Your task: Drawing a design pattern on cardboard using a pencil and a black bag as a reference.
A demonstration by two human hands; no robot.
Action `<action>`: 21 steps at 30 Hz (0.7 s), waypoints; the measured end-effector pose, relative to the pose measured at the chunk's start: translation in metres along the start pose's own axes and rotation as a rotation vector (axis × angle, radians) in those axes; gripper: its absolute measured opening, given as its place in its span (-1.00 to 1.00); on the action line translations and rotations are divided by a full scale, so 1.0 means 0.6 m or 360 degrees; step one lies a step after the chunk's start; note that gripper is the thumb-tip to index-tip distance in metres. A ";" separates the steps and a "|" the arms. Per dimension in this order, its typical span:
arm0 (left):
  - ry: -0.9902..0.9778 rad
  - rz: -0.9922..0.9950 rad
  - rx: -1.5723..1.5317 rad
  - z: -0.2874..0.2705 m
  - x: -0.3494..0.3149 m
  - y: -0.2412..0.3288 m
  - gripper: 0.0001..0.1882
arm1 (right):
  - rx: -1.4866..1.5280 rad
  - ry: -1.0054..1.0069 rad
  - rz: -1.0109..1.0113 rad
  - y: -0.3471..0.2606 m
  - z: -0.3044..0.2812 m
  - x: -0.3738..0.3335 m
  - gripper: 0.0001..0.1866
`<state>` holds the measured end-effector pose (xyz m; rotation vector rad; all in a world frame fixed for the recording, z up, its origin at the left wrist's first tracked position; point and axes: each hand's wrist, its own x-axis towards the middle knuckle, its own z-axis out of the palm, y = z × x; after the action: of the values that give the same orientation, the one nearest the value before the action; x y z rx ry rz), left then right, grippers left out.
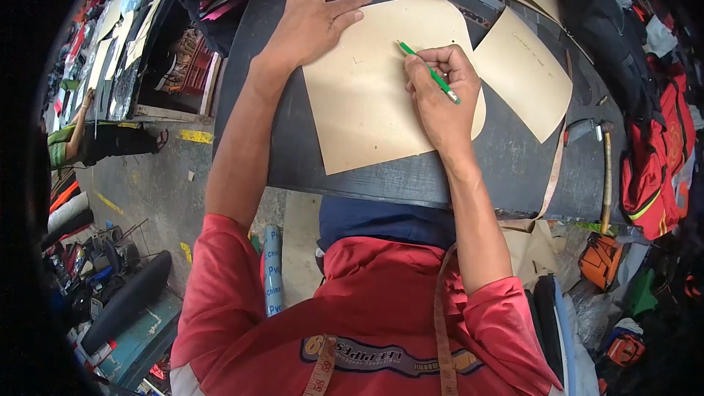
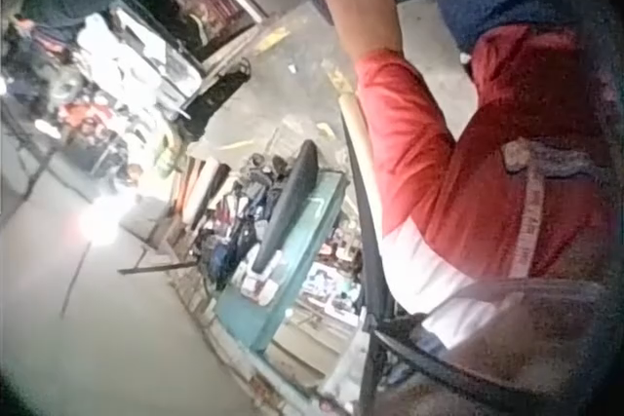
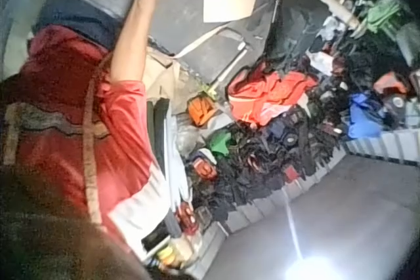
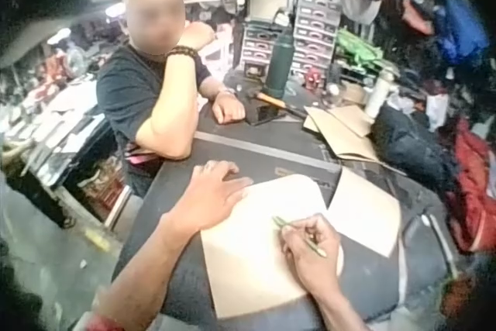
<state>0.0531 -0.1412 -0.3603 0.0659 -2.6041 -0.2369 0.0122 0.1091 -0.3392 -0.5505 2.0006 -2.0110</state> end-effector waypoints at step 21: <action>-0.0106 -0.0078 0.0076 0.017 -0.001 -0.009 -0.51 | 0.0058 0.0052 -0.0049 0.010 -0.027 0.008 -0.86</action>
<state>0.0483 -0.1451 -0.3704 0.1414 -2.6771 -0.1978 0.0005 0.1218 -0.3443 -0.5474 1.9818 -2.0833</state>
